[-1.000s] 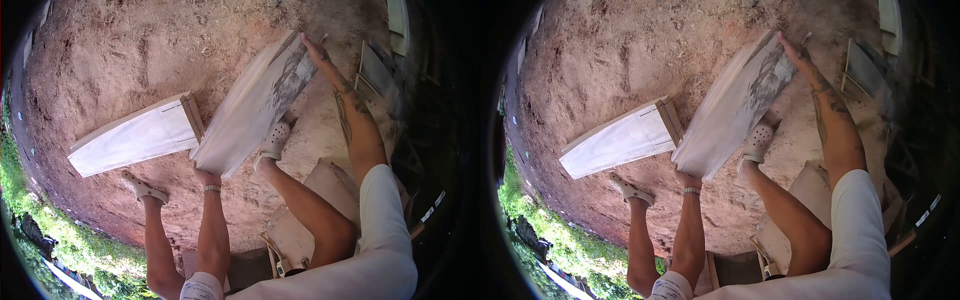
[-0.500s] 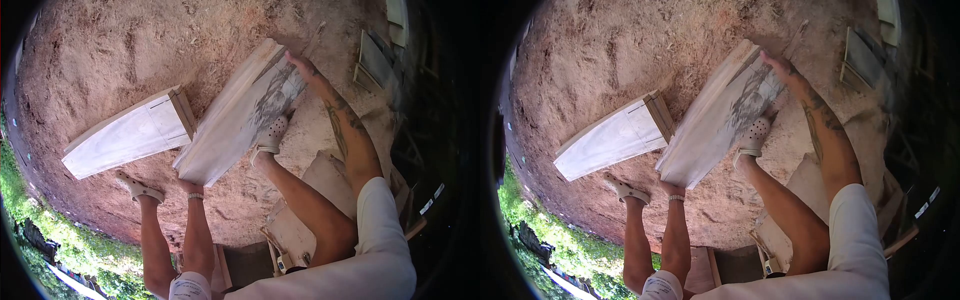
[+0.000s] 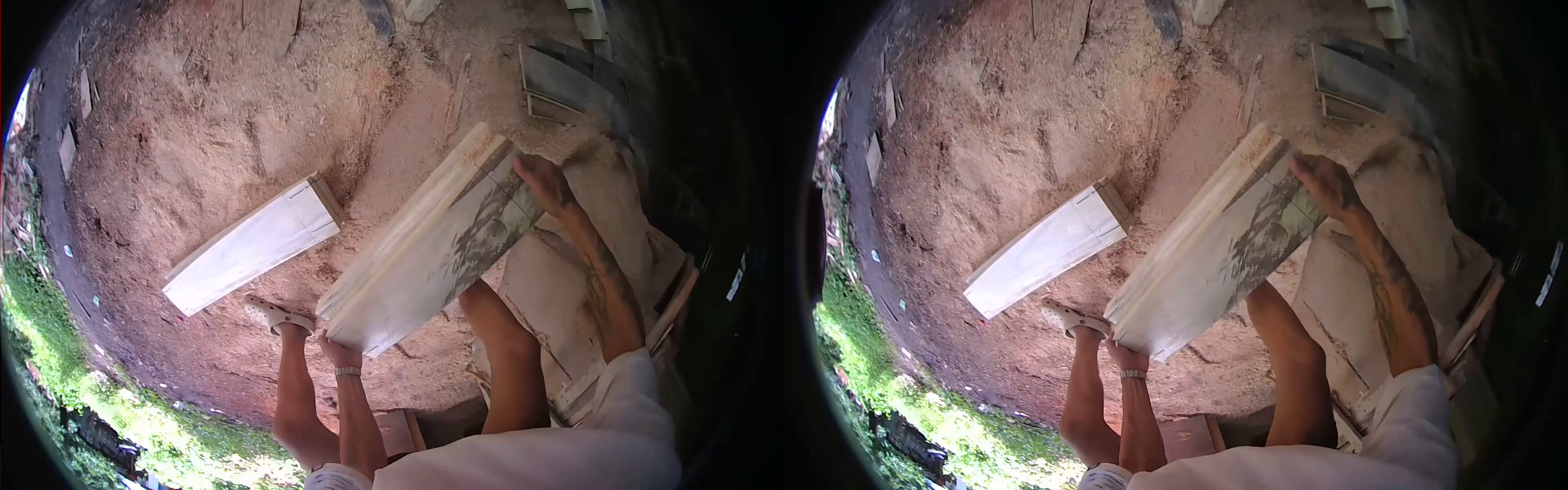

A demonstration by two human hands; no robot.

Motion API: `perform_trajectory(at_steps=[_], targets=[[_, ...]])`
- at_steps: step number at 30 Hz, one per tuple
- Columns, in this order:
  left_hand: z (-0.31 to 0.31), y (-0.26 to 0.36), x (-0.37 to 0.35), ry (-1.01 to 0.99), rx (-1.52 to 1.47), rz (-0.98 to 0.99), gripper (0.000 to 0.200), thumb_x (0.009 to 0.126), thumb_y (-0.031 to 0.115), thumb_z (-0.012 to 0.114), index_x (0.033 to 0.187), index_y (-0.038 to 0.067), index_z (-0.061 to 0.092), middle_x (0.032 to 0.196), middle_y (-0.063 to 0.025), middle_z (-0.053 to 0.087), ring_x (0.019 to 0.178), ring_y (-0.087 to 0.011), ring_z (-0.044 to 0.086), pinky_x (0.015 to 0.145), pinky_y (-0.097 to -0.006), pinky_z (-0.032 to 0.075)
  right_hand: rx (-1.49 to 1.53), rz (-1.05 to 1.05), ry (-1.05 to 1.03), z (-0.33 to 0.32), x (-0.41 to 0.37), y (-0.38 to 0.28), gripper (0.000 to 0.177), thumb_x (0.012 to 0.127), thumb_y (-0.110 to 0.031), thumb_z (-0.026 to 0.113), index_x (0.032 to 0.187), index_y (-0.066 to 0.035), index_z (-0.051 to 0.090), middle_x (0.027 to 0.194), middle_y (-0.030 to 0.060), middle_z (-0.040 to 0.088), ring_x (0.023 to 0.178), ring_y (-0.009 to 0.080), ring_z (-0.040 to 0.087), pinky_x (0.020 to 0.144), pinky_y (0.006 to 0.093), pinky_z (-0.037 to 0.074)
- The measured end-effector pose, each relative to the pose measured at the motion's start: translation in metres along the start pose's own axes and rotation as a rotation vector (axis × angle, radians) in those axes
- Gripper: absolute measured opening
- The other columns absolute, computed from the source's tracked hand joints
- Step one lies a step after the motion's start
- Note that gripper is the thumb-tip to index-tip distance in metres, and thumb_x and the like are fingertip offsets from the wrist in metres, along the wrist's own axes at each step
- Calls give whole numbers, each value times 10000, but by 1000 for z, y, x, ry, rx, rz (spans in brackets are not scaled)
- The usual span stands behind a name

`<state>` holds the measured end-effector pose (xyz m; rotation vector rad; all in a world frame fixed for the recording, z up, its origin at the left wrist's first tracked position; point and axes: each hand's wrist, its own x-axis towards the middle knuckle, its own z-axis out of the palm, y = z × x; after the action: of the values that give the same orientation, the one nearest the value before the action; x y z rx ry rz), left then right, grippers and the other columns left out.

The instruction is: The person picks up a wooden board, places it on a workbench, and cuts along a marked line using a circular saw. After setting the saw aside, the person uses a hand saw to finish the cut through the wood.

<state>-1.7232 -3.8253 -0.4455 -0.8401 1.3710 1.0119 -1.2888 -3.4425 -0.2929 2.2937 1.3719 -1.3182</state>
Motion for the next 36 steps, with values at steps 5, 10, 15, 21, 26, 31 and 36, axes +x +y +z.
perform_trajectory(at_steps=[5, 10, 15, 21, 26, 31, 36], targets=[[81, 121, -247, -154, 244, 54, 623, 959, 488, 404, 1358, 24, 523, 1360, -159, 565, 1209, -327, 560, 1031, -468, 452, 391, -24, -113, -153, -200, 32, 622, 1011, -521, 499, 1315, 19, 558, 1245, 130, 634, 1144, 220, 580, 976, 346, 436], [139, 216, -301, -254, 669, 220, 672, 982, 542, 372, 1390, 26, 509, 1378, -167, 563, 1222, -317, 556, 1054, -467, 444, 933, 134, -28, -160, -238, 62, 699, 974, -586, 520, 1438, -66, 475, 1377, 111, 547, 1217, 200, 534, 1024, 354, 422], [314, 253, -367, -201, 1223, 307, 862, 982, 726, 268, 1431, 25, 490, 1398, -169, 559, 1225, -319, 557, 1069, -447, 441, 945, 487, -503, -265, -247, 64, 821, 943, -708, 448, 1513, -119, 414, 1512, 119, 458, 1307, 265, 508, 1125, 419, 349], [507, 162, -423, -524, 1304, 211, 748, 1010, 630, 307, 1372, 19, 538, 1328, -175, 604, 1184, -335, 594, 1031, -458, 474, 1019, 245, -134, -371, -249, 170, 752, 998, -661, 331, 1573, -177, 308, 1616, 119, 289, 1477, 285, 272, 1219, 441, 200], [667, 58, -425, -782, 1053, -13, 601, 1020, 519, 384, 1316, 34, 580, 1251, -142, 648, 1105, -292, 643, 999, -417, 500, 1094, 153, 225, -492, -291, 267, 771, 1004, -621, 372, 1604, -166, 207, 1646, 93, 236, 1512, 279, 199, 1226, 431, 157], [879, -81, -498, -888, 1131, -68, 611, 1000, 549, 431, 1316, 47, 575, 1214, -135, 662, 1116, -268, 641, 978, -423, 519, 1259, 288, 494, -591, -314, 304, 796, 995, -586, 444, 1598, -129, 197, 1629, 76, 265, 1497, 264, 226, 1209, 416, 184], [1079, -169, -492, -916, 1314, -250, 628, 986, 566, 483, 1318, 43, 582, 1244, -114, 650, 1126, -226, 629, 1010, -387, 489, 1535, 438, 803, -670, -296, 228, 754, 989, -536, 506, 1553, -82, 298, 1587, 100, 333, 1461, 253, 296, 1168, 399, 273]])
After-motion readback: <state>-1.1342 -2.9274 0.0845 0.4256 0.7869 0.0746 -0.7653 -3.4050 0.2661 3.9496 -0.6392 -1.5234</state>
